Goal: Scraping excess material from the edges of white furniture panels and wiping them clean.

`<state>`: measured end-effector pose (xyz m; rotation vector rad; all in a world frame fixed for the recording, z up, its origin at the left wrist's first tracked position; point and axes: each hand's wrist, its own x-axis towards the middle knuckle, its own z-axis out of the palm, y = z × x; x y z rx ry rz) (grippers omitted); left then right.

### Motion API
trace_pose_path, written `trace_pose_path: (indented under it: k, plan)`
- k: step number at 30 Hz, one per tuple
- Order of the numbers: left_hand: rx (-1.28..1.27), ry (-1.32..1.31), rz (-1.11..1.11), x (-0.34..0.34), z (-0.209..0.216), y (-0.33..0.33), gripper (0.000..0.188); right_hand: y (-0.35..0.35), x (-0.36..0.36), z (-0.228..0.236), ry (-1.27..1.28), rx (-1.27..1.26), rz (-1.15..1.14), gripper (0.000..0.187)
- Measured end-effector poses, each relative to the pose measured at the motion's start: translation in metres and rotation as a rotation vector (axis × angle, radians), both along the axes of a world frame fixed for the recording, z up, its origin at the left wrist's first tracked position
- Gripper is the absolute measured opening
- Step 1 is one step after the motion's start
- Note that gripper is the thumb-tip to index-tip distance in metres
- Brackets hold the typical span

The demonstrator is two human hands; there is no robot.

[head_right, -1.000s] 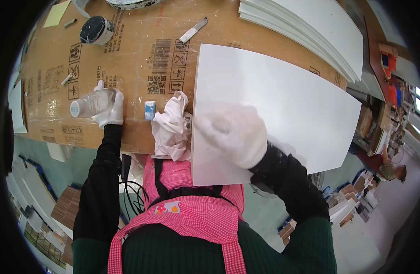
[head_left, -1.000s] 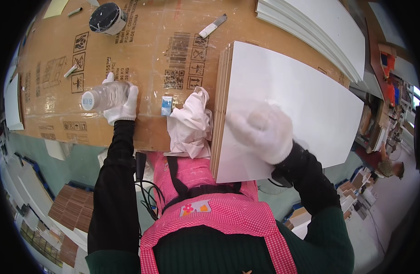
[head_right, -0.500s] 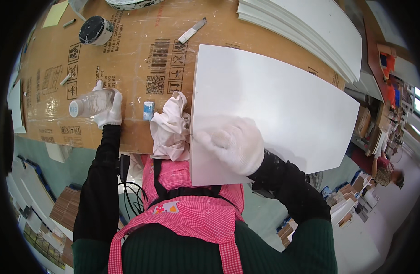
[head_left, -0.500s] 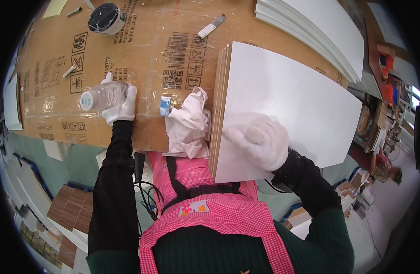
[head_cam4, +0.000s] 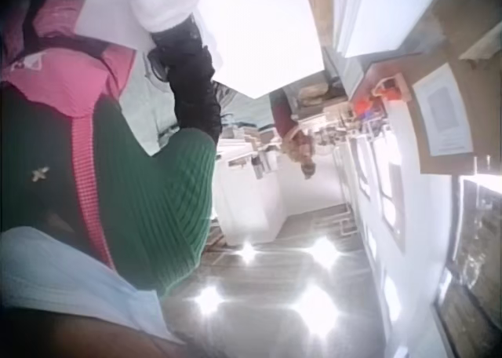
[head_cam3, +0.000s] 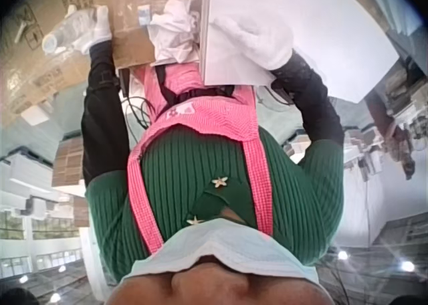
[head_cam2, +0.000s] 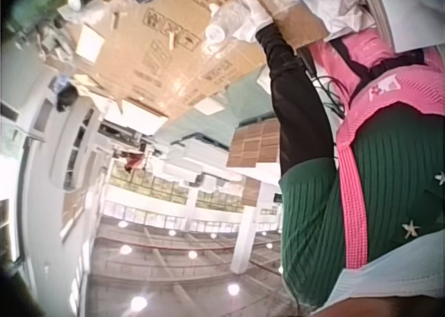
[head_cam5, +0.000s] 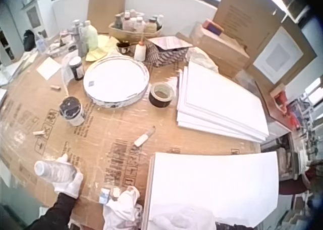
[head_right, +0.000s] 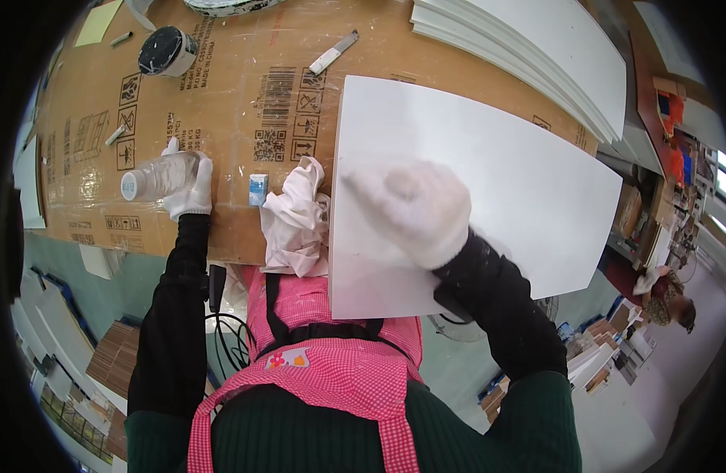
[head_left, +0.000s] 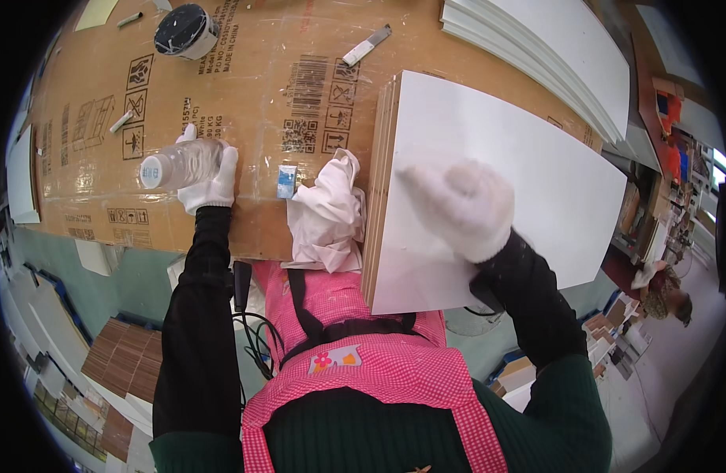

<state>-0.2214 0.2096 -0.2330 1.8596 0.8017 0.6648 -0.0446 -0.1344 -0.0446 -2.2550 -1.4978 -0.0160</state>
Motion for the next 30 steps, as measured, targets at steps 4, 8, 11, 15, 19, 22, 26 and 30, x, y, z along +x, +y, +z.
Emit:
trace_pose_path:
  k: [4,8,11,15,19,22,26,30]
  plan:
    - [0.038,-0.019,-0.005,-0.002,-0.002,0.002,0.083,0.002,-0.005,0.009,0.024,0.015,0.003,0.038]
    - [-0.02,-0.002,0.001,0.0,0.001,-0.001,0.084,-0.005,-0.013,0.005,0.048,-0.023,0.046,0.036]
    - [-0.007,-0.038,-0.005,0.0,-0.002,0.001,0.084,0.007,0.004,-0.002,-0.072,0.061,-0.062,0.039]
    - [0.076,0.073,-0.008,-0.002,-0.005,0.005,0.083,-0.005,-0.003,-0.007,0.145,0.167,0.014,0.035]
    - [-0.061,-0.01,0.015,0.002,0.0,-0.001,0.082,-0.011,-0.014,0.013,0.131,-0.062,0.14,0.04]
    - [0.045,0.064,0.01,0.0,-0.001,0.003,0.088,-0.002,0.001,0.006,0.053,-0.037,-0.084,0.04]
    - [0.079,0.091,0.001,0.0,-0.001,0.003,0.087,-0.008,-0.021,0.016,0.133,-0.049,0.078,0.033]
    - [0.003,0.018,0.015,0.001,0.001,0.002,0.087,-0.015,-0.011,0.011,0.086,-0.139,-0.015,0.045]
